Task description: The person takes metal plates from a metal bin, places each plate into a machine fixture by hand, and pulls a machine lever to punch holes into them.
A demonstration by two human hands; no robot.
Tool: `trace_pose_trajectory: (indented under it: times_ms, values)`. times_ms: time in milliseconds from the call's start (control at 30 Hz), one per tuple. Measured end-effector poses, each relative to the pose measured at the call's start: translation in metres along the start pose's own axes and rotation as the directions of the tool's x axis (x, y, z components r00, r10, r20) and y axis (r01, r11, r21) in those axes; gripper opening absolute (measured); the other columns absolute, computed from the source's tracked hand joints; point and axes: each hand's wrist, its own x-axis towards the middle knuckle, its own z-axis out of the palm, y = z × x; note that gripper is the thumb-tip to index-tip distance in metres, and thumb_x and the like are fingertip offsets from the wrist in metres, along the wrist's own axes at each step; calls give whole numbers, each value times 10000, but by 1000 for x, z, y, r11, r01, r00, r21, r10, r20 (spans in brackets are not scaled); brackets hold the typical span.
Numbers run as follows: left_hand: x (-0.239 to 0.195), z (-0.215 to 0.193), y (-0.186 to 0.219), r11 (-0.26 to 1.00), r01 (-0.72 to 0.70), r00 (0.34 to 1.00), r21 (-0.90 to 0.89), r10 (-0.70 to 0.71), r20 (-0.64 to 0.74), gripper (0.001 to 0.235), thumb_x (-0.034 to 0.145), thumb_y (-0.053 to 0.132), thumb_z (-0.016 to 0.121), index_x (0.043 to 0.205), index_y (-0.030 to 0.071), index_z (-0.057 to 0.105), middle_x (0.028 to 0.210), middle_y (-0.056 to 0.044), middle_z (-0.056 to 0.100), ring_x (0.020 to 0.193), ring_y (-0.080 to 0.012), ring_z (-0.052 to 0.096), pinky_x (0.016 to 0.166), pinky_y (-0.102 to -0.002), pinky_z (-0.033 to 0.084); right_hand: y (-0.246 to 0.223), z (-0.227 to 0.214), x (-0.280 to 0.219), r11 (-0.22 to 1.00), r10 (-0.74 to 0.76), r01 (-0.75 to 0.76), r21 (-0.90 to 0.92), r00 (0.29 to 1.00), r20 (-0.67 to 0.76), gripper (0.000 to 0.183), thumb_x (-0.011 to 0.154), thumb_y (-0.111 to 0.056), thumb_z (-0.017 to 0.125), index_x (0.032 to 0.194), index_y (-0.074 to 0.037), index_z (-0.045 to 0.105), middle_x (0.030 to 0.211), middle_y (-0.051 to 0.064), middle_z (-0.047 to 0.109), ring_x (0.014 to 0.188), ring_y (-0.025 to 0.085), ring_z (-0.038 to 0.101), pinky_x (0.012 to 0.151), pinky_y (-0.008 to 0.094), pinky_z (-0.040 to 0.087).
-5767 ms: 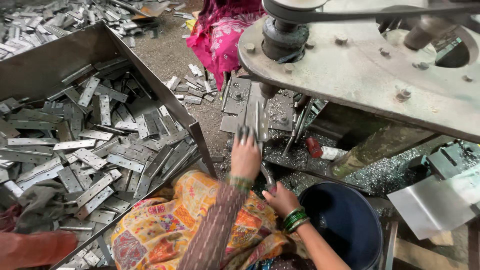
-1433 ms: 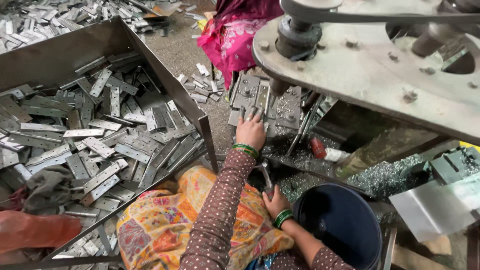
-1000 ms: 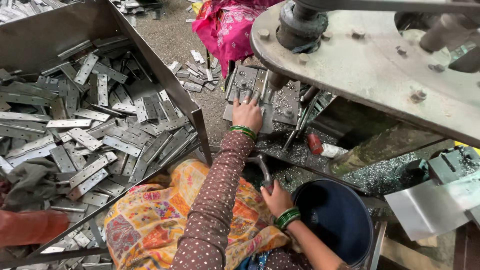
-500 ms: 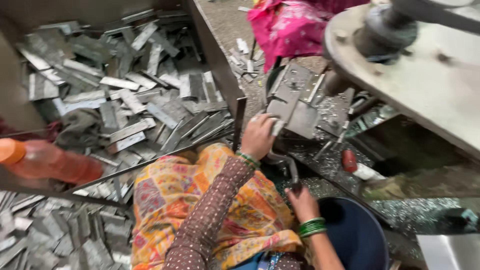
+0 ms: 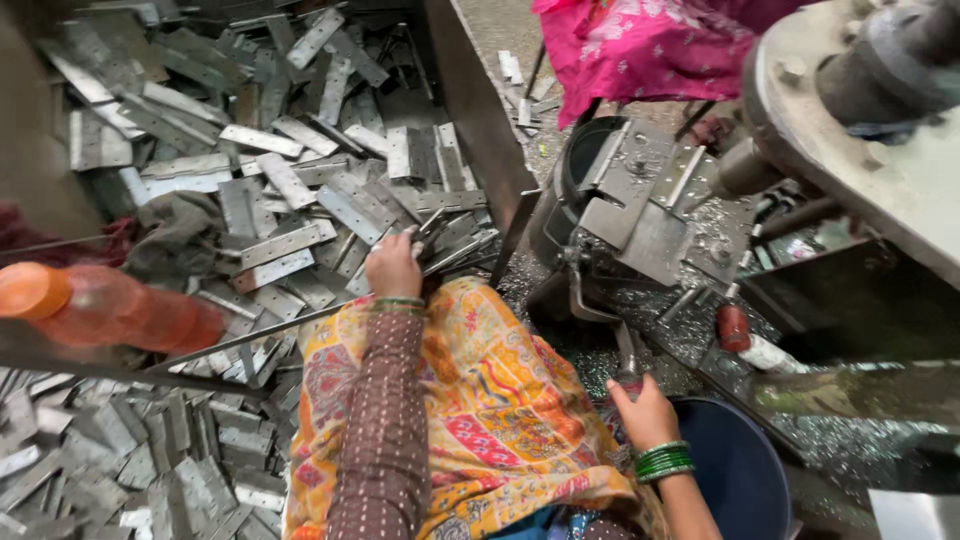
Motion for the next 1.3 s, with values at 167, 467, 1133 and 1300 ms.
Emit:
trace_pose_trajectory:
  times_ms: [167,467,1133,1300]
  values:
    - [-4,-48,43,928,301,914,-218,-346,-210,396,942,290,788,1183,-6,682,950,-217,695,893,-421,655,778,-513,506,6,9,2,999,-11,9,-41,999,-49,709,847,-598,680,1182,23,617,1014,305,717,980,469,693,846,519,554]
    - [-1,-148,224,603,-45,989,-796,-83,-119,266,951,102,716,1214,81,692,1037,-86,763,902,-199,744,780,-310,577,-14,-4,-11,997,-5,6,83,1000,-15,607,824,-563,689,1092,-24,611,913,270,732,888,459,706,788,534,555]
    - [-29,-55,326,813,-569,783,-123,581,221,342,864,286,661,1123,69,717,1353,-75,608,1337,-282,505,1084,-602,370,-16,-3,-10,990,-26,22,138,999,27,479,849,-514,668,1057,-84,626,912,230,735,902,458,695,803,527,544]
    - [-12,-41,337,816,-567,775,-114,575,263,298,894,274,644,1101,72,714,1366,-78,604,1345,-288,512,1097,-598,375,13,44,-2,991,-90,99,93,991,-101,520,875,-548,650,1078,-72,592,866,227,736,826,445,712,725,534,558]
